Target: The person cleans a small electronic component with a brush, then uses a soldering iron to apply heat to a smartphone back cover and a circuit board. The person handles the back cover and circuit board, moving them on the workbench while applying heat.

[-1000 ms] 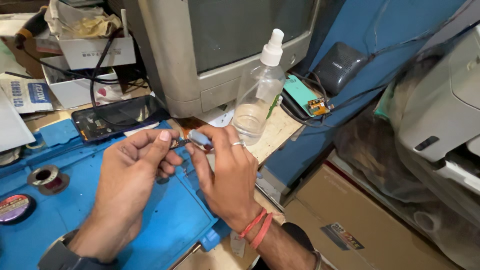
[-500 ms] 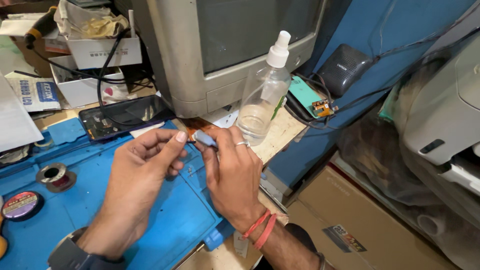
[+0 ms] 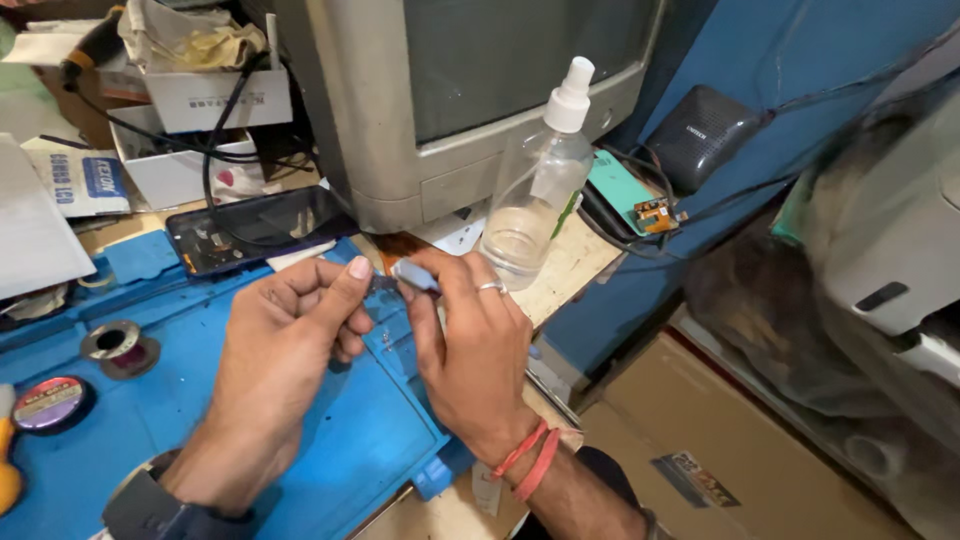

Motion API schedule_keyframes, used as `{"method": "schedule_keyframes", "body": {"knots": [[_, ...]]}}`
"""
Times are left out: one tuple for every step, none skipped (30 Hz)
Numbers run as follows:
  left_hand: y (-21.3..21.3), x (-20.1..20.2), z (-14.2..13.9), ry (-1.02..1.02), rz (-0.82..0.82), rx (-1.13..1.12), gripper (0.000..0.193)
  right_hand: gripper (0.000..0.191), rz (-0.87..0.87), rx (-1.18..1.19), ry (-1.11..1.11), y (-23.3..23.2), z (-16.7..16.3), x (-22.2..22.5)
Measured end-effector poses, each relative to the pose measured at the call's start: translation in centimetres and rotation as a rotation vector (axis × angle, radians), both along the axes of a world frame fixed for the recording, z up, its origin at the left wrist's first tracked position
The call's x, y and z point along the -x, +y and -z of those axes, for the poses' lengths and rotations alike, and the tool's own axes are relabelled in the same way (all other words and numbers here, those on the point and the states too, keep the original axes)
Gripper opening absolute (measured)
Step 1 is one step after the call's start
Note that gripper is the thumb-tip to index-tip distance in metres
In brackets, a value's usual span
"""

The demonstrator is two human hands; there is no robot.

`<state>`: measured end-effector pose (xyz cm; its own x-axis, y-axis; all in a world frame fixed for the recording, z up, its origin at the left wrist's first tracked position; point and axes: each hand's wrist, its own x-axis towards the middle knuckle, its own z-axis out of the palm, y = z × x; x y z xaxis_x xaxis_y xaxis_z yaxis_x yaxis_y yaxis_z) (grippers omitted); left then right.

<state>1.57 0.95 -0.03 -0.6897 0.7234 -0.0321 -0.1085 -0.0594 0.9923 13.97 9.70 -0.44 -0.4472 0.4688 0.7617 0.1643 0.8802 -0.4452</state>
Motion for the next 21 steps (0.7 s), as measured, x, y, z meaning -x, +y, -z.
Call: {"method": "schedule_keyframes", "body": {"knots": [[0.09, -0.10, 0.04, -0.013, -0.004, 0.003, 0.029, 0.018, -0.010, -0.009, 0.001, 0.04, -0.05, -0.10], [0.04, 0.01, 0.02, -0.021, -0.009, 0.009, 0.029, 0.018, -0.020, -0.015, 0.008, 0.01, -0.06, -0.05], [-0.07, 0.10, 0.01, -0.027, -0.014, 0.018, 0.028, 0.018, -0.031, -0.018, 0.016, 0.00, -0.08, -0.06], [-0.06, 0.18, 0.03, -0.032, -0.013, 0.022, 0.029, 0.019, -0.047, -0.004, 0.018, -0.02, -0.09, -0.12], [0.03, 0.26, 0.05, -0.041, -0.010, 0.025, 0.029, 0.020, -0.062, 0.008, 0.015, 0.02, -0.11, -0.17], [-0.02, 0.26, 0.13, -0.050, -0.007, 0.030, 0.030, 0.021, -0.076, 0.024, 0.011, -0.01, -0.10, -0.27], [-0.08, 0.27, 0.20, -0.060, -0.003, 0.018, 0.027, 0.022, -0.077, 0.006, 0.017, -0.05, -0.08, -0.36], [-0.02, 0.33, 0.24, -0.068, 0.001, 0.000, 0.026, 0.022, -0.079, -0.018, 0.024, 0.01, -0.10, -0.38], [-0.01, 0.35, 0.28, -0.076, 0.002, -0.018, 0.025, 0.022, -0.084, -0.041, 0.031, 0.06, -0.10, -0.40], [-0.02, 0.40, 0.31, -0.073, 0.005, -0.026, 0.025, 0.021, -0.074, -0.038, 0.025, 0.04, -0.06, -0.39], [0.07, 0.43, 0.31, -0.069, 0.007, -0.034, 0.025, 0.020, -0.065, -0.036, 0.019, 0.08, -0.04, -0.37], [0.06, 0.45, 0.30, -0.065, 0.008, -0.043, 0.026, 0.019, -0.057, -0.034, 0.014, 0.08, 0.01, -0.34], [0.00, 0.47, 0.26, -0.064, 0.013, -0.050, 0.026, 0.019, -0.050, -0.032, 0.017, 0.08, 0.07, -0.29], [0.00, 0.43, 0.25, -0.064, 0.018, -0.060, 0.026, 0.018, -0.042, -0.033, 0.019, 0.11, 0.13, -0.28], [0.02, 0.35, 0.22, -0.064, 0.023, -0.070, 0.027, 0.018, -0.035, -0.035, 0.020, 0.15, 0.19, -0.29], [0.07, 0.30, 0.18, -0.045, 0.019, -0.078, 0.026, 0.017, -0.029, -0.038, 0.021, 0.18, 0.27, -0.28], [0.12, 0.22, 0.14, -0.026, 0.013, -0.083, 0.026, 0.017, -0.025, -0.039, 0.021, 0.23, 0.34, -0.30], [0.07, 0.13, 0.13, -0.007, 0.005, -0.086, 0.026, 0.016, -0.022, -0.038, 0.022, 0.22, 0.41, -0.32], [0.05, 0.05, 0.12, -0.002, 0.008, -0.089, 0.026, 0.016, -0.013, -0.045, 0.021, 0.24, 0.46, -0.33], [0.10, -0.03, 0.13, 0.003, 0.010, -0.093, 0.026, 0.015, -0.004, -0.052, 0.020, 0.25, 0.47, -0.32], [0.16, -0.10, 0.14, 0.007, 0.011, -0.099, 0.026, 0.015, 0.003, -0.062, 0.019, 0.26, 0.44, -0.29]]}}
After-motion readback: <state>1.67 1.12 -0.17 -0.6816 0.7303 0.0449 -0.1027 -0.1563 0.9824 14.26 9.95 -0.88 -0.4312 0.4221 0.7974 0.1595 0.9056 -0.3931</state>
